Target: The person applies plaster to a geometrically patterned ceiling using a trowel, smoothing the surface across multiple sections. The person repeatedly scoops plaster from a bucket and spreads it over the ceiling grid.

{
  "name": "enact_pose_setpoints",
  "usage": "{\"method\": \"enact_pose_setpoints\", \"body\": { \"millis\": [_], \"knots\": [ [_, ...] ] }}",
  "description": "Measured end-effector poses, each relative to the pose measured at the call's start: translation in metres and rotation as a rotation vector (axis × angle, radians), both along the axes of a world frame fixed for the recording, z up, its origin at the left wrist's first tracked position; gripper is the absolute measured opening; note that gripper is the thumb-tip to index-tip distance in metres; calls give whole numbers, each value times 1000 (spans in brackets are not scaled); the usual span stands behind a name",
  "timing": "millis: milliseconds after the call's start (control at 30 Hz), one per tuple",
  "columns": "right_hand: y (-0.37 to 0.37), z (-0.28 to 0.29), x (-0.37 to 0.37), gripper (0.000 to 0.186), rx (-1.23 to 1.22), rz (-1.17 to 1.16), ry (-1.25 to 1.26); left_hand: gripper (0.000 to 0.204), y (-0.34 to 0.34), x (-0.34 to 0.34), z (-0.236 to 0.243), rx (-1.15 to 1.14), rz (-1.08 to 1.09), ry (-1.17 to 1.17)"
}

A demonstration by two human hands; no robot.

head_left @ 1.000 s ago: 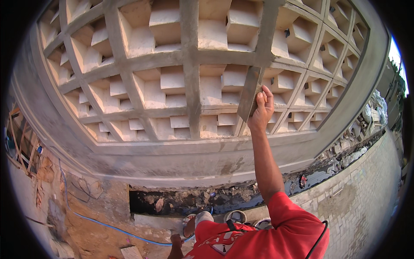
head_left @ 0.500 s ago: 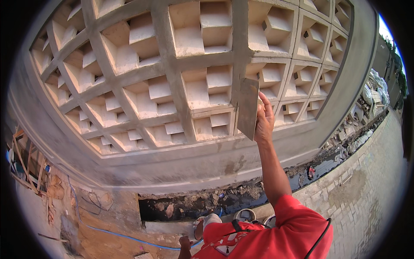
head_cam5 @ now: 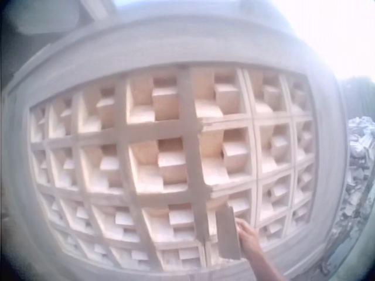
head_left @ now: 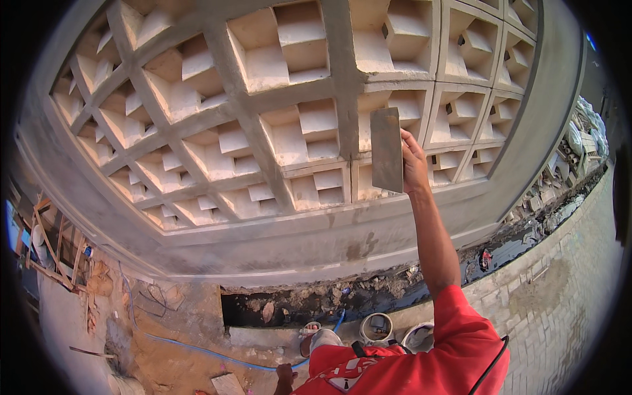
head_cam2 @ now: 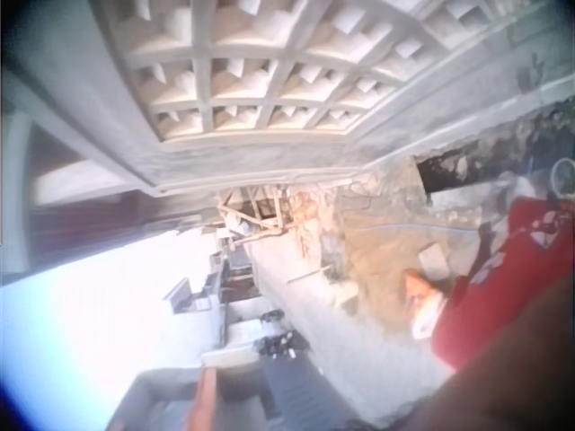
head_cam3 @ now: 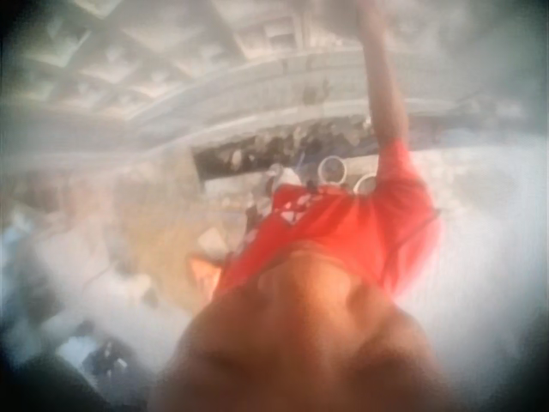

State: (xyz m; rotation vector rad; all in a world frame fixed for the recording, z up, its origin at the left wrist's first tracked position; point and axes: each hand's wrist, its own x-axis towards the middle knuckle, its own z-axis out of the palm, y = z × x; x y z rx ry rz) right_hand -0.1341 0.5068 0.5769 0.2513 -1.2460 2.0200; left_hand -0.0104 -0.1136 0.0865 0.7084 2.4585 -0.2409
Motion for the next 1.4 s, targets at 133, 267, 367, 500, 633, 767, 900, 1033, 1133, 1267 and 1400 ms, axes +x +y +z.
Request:
{"method": "enact_pose_setpoints", "body": {
  "millis": [133,267,367,500,633,767,900,1033,1133,1267,1400],
  "knots": [
    [-9,10,-15,30,-127,-13,1,49,-7,22,-12,-70,14,78],
    [-1,17,-22,31,32,-72,17,46,5,35,0,83,249,4],
    [8,22,-21,31,219,-163,-45,46,14,40,17,-19,139,10],
    [16,30,-25,30,331,-189,-57,45,14,50,29,-58,136,17],
    [17,35,-23,31,396,-193,-46,44,27,52,42,-72,128,13],
    [19,39,-21,33,445,-189,-47,43,32,54,49,-78,130,13],
    [18,38,-14,35,324,-105,-5,42,38,52,49,-90,122,8],
    [11,22,0,40,-14,56,29,41,35,56,51,-116,121,-10],
    [-1,13,12,49,-81,198,32,40,34,59,52,-130,118,-31],
    [-27,16,10,57,341,-207,-64,39,34,58,52,-146,108,-39],
    [-53,31,-12,57,880,-817,-175,39,37,43,50,-120,108,-15]
  ]
}}
